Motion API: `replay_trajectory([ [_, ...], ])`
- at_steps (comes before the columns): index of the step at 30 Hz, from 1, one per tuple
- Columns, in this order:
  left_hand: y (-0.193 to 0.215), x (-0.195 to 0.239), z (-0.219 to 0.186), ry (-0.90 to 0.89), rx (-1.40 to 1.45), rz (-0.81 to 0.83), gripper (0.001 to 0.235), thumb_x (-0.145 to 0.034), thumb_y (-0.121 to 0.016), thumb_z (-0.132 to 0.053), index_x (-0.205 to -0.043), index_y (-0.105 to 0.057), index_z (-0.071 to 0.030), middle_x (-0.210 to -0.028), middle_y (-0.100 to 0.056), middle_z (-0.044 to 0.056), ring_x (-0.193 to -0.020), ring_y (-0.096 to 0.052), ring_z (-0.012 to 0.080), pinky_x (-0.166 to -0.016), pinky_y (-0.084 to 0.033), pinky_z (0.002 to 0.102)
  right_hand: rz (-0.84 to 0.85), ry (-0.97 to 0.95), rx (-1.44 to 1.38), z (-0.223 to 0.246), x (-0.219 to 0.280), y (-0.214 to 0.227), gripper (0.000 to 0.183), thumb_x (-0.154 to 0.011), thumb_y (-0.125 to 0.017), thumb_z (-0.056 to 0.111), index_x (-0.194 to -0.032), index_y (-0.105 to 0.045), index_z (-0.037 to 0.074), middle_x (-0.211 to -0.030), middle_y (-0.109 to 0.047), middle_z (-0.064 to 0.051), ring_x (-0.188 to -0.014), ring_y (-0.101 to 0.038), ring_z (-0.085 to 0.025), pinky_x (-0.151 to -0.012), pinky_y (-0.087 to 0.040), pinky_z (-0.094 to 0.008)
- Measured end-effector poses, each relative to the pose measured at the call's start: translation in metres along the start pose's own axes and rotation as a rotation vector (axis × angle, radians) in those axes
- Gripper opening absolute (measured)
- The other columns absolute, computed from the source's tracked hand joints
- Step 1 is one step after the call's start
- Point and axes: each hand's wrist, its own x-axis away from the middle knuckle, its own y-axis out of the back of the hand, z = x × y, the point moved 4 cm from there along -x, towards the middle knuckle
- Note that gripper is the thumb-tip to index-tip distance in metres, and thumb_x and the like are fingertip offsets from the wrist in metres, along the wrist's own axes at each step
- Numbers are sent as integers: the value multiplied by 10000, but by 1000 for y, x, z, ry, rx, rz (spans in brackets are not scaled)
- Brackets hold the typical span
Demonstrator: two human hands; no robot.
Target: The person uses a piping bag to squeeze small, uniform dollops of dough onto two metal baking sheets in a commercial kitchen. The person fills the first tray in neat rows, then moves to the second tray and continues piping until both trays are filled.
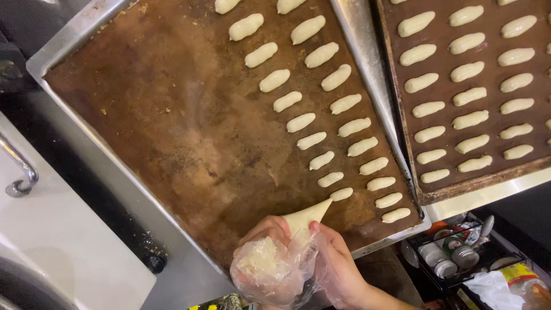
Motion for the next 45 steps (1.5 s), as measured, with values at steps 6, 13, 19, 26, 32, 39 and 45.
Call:
replay_trajectory([
  [6,5,14,25,-92,211,-48,282,-728,-803,-77,-647,-534,-56,-626,-558,30,-614,-575,181,-634,-523,329,354,80,-107,2,0,-13,302,-1209,-525,269,-1248,-554,-29,-1065,-661,-121,-949,-648,-218,-830,-546,-397],
  [13,5,23,27,-95,435,114,399,-979,-679,-305,-668,-625,-61,-728,-743,81,-720,-685,213,-756,-596,395,237,52,84,13,18,-20,613,-1006,-484,401,-1372,-542,-88,-1088,-710,-144,-1003,-686,-213,-893,-555,-345],
  [19,-19,16,4,-154,241,236,271,-776,-759,-203,-660,-593,-22,-783,-738,124,-773,-726,270,-849,-597,442,229,-1,-141,20,17,-7,559,-995,-463,450,-1268,-569,-26,-1046,-667,-90,-978,-636,-181,-869,-523,-331],
  [26,-30,19,6,-120,273,108,253,-633,-802,-144,-665,-588,-12,-639,-599,56,-632,-639,235,-677,-560,369,99,61,-52,12,12,16,479,-1021,-521,480,-1011,-569,3,-833,-569,-75,-749,-567,-177,-662,-474,-328],
  [32,-18,20,11,-227,331,129,262,-627,-771,-153,-690,-577,13,-652,-566,71,-622,-619,244,-633,-532,359,30,51,61,12,15,8,546,-974,-513,463,-1136,-634,-44,-903,-676,-93,-807,-643,-188,-710,-528,-331],
  [39,-2,23,15,-241,336,147,259,-644,-771,-134,-693,-558,5,-663,-582,73,-638,-623,228,-668,-566,359,86,27,56,-3,13,12,562,-972,-530,452,-1191,-637,-54,-952,-713,-116,-846,-672,-199,-740,-545,-337],
  [45,3,31,25,-179,245,85,310,-709,-811,-147,-633,-540,-18,-616,-595,59,-587,-606,222,-632,-551,349,631,165,-394,-9,9,10,379,-1266,-446,205,-1147,-569,-134,-1086,-661,-177,-987,-620,-255,-851,-514,-386],
])
